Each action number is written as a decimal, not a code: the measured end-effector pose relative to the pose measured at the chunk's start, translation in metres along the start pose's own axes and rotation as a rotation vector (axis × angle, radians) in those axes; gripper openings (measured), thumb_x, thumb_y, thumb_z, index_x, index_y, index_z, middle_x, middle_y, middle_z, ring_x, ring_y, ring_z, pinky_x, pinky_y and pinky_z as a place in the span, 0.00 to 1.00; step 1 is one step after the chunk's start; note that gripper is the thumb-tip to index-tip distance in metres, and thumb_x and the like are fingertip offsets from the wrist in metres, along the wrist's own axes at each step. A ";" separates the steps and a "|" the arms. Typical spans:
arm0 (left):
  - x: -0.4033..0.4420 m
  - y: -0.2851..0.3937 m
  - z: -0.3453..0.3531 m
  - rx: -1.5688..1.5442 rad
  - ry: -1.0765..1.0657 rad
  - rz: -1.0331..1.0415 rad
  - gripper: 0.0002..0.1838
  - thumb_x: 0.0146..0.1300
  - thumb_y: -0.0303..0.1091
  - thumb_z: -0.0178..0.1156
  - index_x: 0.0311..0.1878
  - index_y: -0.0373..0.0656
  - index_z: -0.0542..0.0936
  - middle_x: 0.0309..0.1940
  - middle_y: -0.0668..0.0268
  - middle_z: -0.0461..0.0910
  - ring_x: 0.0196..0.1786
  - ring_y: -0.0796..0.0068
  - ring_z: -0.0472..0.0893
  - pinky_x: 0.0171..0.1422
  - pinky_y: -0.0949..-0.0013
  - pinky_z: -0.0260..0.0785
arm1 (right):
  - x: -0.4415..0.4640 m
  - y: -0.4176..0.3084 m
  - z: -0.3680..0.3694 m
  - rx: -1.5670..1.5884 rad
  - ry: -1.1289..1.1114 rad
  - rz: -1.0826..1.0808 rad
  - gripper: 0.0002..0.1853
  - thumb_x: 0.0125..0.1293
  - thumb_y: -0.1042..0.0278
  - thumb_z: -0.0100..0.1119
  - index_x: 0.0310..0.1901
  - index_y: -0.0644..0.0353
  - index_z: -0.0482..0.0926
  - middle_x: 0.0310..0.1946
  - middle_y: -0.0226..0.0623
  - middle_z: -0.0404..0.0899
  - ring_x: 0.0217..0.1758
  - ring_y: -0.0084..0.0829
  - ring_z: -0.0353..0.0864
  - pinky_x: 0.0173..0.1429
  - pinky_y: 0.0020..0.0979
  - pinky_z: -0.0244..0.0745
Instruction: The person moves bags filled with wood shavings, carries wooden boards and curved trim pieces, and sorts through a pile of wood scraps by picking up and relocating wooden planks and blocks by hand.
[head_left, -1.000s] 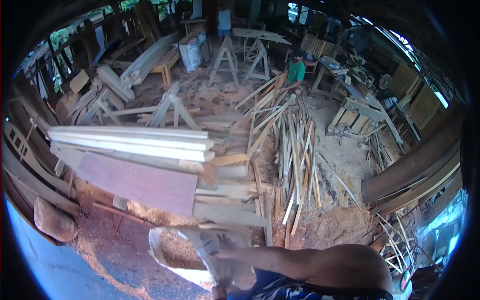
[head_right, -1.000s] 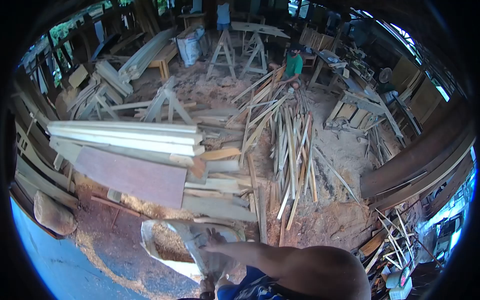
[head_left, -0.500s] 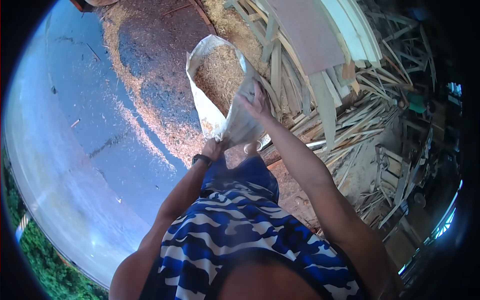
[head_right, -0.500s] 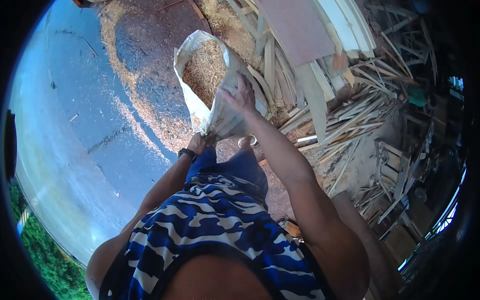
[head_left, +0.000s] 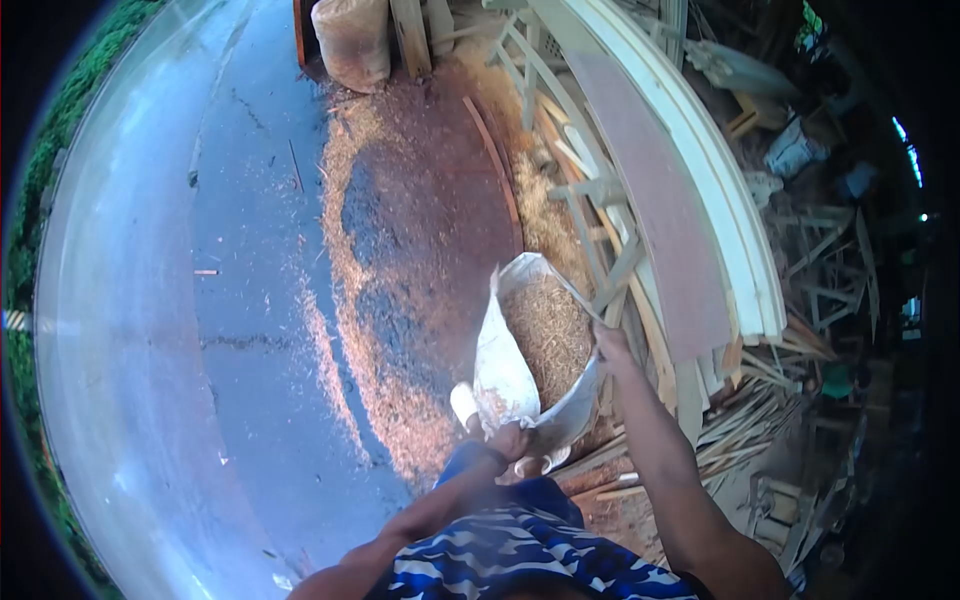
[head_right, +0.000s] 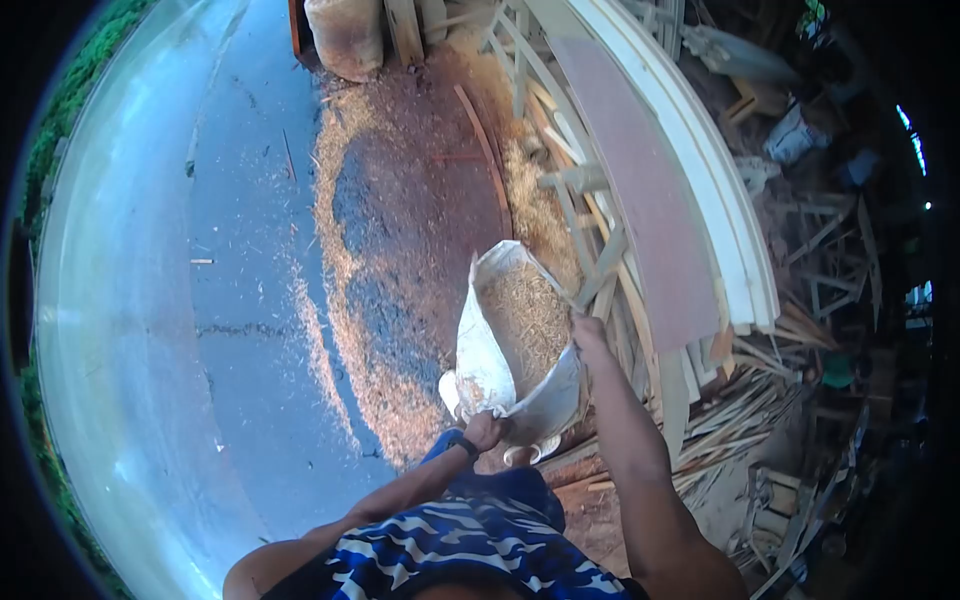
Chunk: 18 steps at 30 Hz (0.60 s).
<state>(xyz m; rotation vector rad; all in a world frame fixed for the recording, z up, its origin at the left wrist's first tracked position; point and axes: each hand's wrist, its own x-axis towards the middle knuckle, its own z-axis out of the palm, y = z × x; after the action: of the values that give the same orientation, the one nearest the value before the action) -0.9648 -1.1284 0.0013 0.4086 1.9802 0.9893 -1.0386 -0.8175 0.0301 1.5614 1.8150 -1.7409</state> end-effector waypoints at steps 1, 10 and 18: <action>0.005 0.008 -0.007 -0.086 0.036 -0.047 0.19 0.61 0.43 0.51 0.40 0.34 0.80 0.33 0.40 0.80 0.42 0.39 0.80 0.48 0.48 0.70 | 0.005 -0.011 -0.003 -0.019 0.025 -0.036 0.19 0.67 0.53 0.54 0.44 0.63 0.80 0.34 0.39 0.79 0.31 0.31 0.77 0.35 0.36 0.72; -0.017 0.050 -0.101 -0.303 0.211 -0.081 0.24 0.61 0.48 0.54 0.37 0.29 0.80 0.32 0.36 0.79 0.40 0.37 0.79 0.47 0.46 0.70 | -0.051 -0.153 0.075 -0.094 -0.055 -0.207 0.16 0.67 0.58 0.54 0.41 0.66 0.80 0.30 0.37 0.79 0.31 0.30 0.77 0.35 0.35 0.72; -0.016 0.115 -0.191 -0.346 0.491 0.086 0.16 0.61 0.38 0.51 0.38 0.33 0.80 0.29 0.45 0.80 0.37 0.49 0.81 0.41 0.54 0.71 | -0.121 -0.303 0.148 0.018 -0.251 -0.441 0.20 0.64 0.59 0.57 0.44 0.74 0.79 0.38 0.45 0.81 0.39 0.33 0.79 0.44 0.36 0.72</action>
<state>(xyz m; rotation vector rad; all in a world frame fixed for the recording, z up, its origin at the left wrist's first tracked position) -1.1207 -1.1588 0.1591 0.0566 2.1654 1.5720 -1.2878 -0.9301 0.2620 0.9353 2.1234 -2.0257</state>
